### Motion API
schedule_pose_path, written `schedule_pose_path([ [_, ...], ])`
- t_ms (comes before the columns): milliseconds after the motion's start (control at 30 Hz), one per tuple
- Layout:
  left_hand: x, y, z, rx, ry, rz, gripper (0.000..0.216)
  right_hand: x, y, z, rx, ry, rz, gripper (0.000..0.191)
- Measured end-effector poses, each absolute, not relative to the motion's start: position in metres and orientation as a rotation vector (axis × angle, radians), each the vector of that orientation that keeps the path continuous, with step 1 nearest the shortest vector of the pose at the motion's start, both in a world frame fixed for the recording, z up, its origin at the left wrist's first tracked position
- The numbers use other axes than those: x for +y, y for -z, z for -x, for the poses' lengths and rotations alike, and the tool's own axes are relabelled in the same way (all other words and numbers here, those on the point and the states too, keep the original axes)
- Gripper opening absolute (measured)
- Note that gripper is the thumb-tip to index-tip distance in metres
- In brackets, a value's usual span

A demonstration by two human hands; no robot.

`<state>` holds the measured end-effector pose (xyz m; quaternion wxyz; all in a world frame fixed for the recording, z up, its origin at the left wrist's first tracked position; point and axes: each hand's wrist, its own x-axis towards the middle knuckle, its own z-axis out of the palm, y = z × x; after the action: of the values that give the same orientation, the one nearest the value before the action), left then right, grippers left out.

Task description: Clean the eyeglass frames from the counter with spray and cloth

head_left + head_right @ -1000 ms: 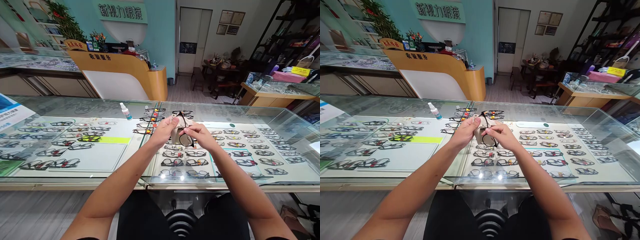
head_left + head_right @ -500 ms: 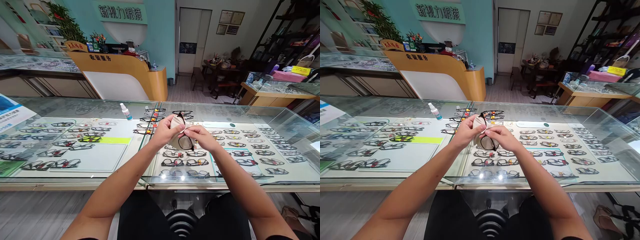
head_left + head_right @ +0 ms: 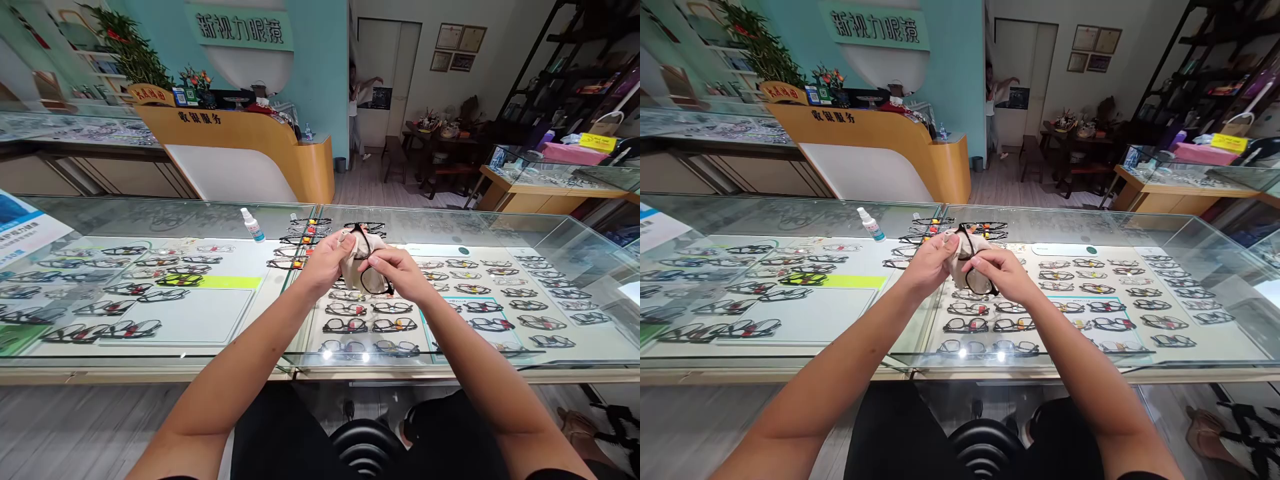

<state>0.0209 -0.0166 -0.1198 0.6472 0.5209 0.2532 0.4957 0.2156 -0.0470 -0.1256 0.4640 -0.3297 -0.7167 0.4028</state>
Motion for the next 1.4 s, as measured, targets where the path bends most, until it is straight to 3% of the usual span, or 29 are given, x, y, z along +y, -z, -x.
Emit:
schedule_pose_path([
  [167,-0.02,0.12,-0.022,0.533,-1.029,-1.073,0.062,-0.043,0.126,-0.217,-1.738,-0.959,0.785,0.062],
  [667,-0.016,0.13,-0.023,0.614,-1.178,-1.276,0.054,-0.041,0.127,-0.216,-1.826,-0.968,0.731,0.059],
  [967,-0.022,0.125,-0.025,0.743,-1.288,-1.435,0.065,-0.039,0.13,-0.219,-1.998,-0.892,0.73,0.063],
  [1167,-0.014,0.119,-0.015,0.754,-1.231,-1.553,0.071,-0.04,0.127,-0.22,-1.899,-1.068,0.754,0.062],
  [1400,0.0,0.116,0.001,0.587,-1.021,-1.607,0.058,-0.039,0.129,-0.22,-1.604,-1.256,0.723,0.053],
])
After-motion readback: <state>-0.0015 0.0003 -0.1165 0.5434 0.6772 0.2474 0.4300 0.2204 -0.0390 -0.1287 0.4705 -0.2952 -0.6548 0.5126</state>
